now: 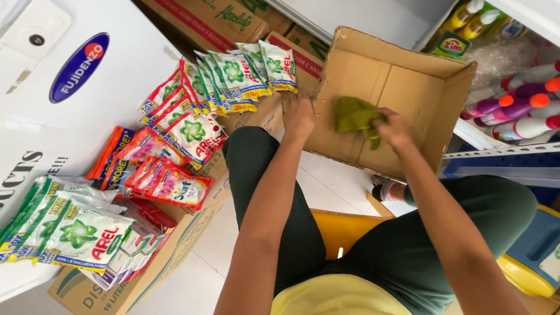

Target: The person sits on a stool and organizes various household products, including toothpaste, toothbrushes, and detergent sachets, from a shelf into cardboard boxes. They use a green cloth to wipe the boxes and arrange the items neatly inside.

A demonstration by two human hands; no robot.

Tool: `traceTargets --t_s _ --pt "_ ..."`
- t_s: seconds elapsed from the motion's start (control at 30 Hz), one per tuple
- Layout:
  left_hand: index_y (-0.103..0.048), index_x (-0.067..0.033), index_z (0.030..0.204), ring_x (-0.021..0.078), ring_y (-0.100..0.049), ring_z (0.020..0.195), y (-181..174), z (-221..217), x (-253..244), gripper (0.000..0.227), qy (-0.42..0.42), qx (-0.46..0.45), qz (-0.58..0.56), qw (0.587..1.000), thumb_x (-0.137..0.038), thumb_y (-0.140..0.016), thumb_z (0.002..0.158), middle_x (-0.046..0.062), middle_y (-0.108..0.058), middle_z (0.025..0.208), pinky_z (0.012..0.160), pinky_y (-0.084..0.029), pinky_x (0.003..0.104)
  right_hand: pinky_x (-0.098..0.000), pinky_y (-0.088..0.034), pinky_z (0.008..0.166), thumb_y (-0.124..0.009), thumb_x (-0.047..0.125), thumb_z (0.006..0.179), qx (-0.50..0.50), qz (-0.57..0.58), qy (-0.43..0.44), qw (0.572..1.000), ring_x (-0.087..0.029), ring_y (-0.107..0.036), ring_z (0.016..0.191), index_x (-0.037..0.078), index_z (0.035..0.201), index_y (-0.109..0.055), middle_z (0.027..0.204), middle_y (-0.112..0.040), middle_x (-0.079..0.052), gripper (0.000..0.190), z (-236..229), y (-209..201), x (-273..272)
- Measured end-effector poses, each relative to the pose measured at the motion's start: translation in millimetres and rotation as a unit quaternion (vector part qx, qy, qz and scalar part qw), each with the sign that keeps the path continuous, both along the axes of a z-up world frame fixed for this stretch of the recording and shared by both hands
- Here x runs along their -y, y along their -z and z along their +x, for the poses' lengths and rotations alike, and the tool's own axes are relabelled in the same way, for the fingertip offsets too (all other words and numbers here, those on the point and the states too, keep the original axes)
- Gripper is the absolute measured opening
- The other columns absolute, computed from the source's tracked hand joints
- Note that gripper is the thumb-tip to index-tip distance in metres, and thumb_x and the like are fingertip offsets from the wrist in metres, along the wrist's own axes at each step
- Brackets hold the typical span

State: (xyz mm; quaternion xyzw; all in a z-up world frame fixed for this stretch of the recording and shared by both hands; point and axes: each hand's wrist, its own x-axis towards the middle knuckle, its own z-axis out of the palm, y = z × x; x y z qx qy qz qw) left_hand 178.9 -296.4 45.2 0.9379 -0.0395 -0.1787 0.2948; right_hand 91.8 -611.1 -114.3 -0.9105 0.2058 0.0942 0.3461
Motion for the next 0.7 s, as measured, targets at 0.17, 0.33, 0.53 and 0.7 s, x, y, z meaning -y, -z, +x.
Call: traceTargets --t_s 0.17,0.33,0.53,0.7 --pt "-0.064 0.0015 0.120 0.0375 -0.056 0.117 43 64 7 0.042 -0.079 0.261 0.115 0.955 -0.012 -0.075 0.082 0.027 -0.055 0.131 0.092 -0.049 0.047 -0.0472 -0.053 0.086 -0.071 0.024 0.088 0.084 0.275 0.206 0.935 -0.029 -0.062 0.103 0.016 0.137 -0.064 0.118 -0.062 -0.016 0.050 -50 -143 -13" --pt "-0.074 0.0033 0.090 0.0374 -0.055 0.085 71 121 6 0.024 -0.181 0.567 0.162 0.787 -0.002 -0.051 0.088 0.024 -0.064 0.073 0.070 -0.039 0.049 -0.0443 -0.059 0.085 -0.056 0.013 0.092 0.171 0.484 0.250 0.821 -0.028 -0.071 0.098 0.012 0.141 -0.062 0.118 -0.068 -0.012 0.049 -112 -156 26" --pt "-0.054 0.0082 0.132 0.0411 -0.066 0.096 114 161 9 0.041 -0.200 0.310 0.290 0.883 -0.002 -0.039 0.096 0.028 -0.074 0.095 0.082 -0.037 0.051 -0.0388 -0.054 0.071 -0.052 0.010 0.088 0.233 0.579 0.331 0.708 -0.021 -0.069 0.083 0.020 0.122 -0.068 0.102 -0.073 -0.001 0.038 -129 -187 18" --pt "-0.075 -0.0073 0.101 0.0385 -0.072 0.100 64 166 -3 0.024 -0.158 0.096 0.151 0.971 -0.019 -0.064 0.083 0.015 -0.077 0.099 0.085 -0.048 0.049 -0.0377 -0.057 0.078 -0.054 0.009 0.084 0.286 0.576 0.349 0.682 -0.023 -0.070 0.083 0.014 0.129 -0.067 0.099 -0.071 -0.004 0.047 -114 -188 8"
